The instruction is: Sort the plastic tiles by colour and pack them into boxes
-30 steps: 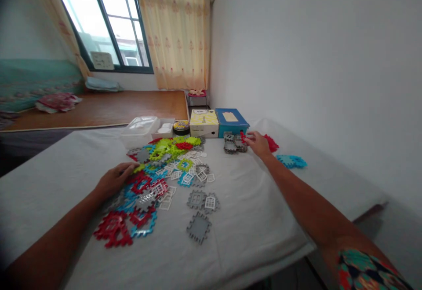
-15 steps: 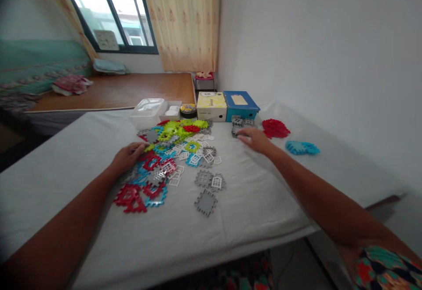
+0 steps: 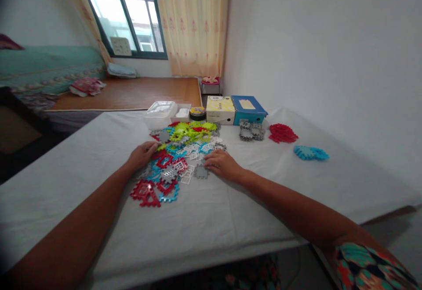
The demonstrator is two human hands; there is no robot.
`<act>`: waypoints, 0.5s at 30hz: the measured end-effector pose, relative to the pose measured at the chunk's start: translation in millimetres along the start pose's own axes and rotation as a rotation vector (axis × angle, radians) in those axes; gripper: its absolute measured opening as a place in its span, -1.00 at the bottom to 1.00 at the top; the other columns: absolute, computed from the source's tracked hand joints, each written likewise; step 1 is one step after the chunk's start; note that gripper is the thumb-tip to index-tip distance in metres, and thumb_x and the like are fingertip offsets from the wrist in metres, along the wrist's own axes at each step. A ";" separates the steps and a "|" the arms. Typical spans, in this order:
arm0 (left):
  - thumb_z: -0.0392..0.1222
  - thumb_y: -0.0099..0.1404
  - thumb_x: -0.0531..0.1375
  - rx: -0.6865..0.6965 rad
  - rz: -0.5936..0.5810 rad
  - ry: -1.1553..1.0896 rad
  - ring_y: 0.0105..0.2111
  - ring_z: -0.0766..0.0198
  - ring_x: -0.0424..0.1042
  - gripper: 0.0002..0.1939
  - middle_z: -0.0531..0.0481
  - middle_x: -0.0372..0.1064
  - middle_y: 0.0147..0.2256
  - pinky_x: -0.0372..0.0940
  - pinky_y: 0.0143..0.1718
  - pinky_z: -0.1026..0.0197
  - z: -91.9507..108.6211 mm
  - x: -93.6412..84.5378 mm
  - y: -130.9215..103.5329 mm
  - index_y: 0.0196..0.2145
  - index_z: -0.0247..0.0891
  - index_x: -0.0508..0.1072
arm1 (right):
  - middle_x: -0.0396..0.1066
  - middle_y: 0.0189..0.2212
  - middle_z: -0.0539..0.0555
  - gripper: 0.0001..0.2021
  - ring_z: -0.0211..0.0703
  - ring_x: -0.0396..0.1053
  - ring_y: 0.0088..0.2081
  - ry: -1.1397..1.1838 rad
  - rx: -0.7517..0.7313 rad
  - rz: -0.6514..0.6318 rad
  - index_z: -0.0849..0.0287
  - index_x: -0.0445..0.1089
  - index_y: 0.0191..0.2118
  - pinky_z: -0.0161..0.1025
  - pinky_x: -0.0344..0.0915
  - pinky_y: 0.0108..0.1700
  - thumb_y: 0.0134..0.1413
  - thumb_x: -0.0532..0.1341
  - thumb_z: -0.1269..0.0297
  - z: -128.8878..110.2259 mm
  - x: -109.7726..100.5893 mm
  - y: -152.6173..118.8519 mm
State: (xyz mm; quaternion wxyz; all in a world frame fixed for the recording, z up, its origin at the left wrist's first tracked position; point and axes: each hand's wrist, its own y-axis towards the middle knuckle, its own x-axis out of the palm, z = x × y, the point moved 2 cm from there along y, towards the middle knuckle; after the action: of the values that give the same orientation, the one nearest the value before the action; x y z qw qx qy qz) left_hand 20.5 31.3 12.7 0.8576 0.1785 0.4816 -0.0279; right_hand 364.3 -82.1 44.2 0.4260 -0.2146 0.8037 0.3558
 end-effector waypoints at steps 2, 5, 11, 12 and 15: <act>0.11 0.36 -0.12 -0.007 0.003 -0.006 -0.02 0.14 0.42 -0.48 -0.07 0.49 -0.04 0.27 0.05 0.16 0.0 0.7 -0.4 -0.09 -0.17 0.53 | 0.49 -0.07 0.13 -0.82 -0.06 0.37 -0.01 0.010 0.007 0.044 0.07 0.50 -0.12 -0.02 0.23 0.08 0.22 0.18 0.31 -4.9 4.8 19.3; 0.11 0.36 -0.12 0.004 0.002 -0.015 -0.02 0.14 0.43 -0.48 -0.07 0.49 -0.04 0.27 0.04 0.17 -0.8 2.0 -0.6 -0.09 -0.17 0.53 | 0.48 -0.05 0.13 -0.75 -0.07 0.36 0.01 0.010 -0.047 -0.019 0.07 0.45 -0.02 -0.05 0.23 0.09 0.20 0.18 0.36 -21.2 20.1 46.8; 0.12 0.37 -0.13 0.050 -0.005 -0.027 -0.04 0.13 0.43 -0.46 -0.10 0.49 -0.07 0.27 0.04 0.14 -2.8 2.3 -1.6 -0.09 -0.19 0.53 | 0.45 -0.04 0.21 -0.60 -0.03 0.37 -0.02 0.001 -0.035 -0.120 0.17 0.41 0.03 -0.11 0.26 0.01 0.04 0.33 0.31 -28.1 45.8 74.0; 0.12 0.37 -0.13 0.050 -0.011 -0.030 -0.04 0.13 0.42 -0.46 -0.09 0.49 -0.06 0.27 0.05 0.14 -3.0 2.2 -1.8 -0.09 -0.19 0.52 | 0.48 -0.10 0.18 -0.65 -0.07 0.40 -0.09 0.028 -0.002 -0.118 0.17 0.43 -0.01 -0.16 0.28 -0.06 0.04 0.33 0.26 -26.7 44.4 74.2; 0.11 0.37 -0.13 0.040 -0.016 -0.028 -0.03 0.13 0.42 -0.47 -0.09 0.49 -0.05 0.27 0.05 0.14 -3.7 2.5 -1.7 -0.07 -0.18 0.52 | 0.50 -0.35 0.06 -0.75 -0.20 0.39 -0.35 0.086 0.151 -0.096 0.16 0.45 -0.20 -0.30 0.21 -0.32 0.13 0.25 0.09 -21.2 33.0 70.9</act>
State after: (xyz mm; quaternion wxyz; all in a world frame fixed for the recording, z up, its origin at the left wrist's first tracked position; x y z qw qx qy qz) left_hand 18.5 31.3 8.4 0.8602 0.1913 0.4703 -0.0470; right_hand 289.1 -53.0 52.4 0.4226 -0.2353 0.8346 0.2636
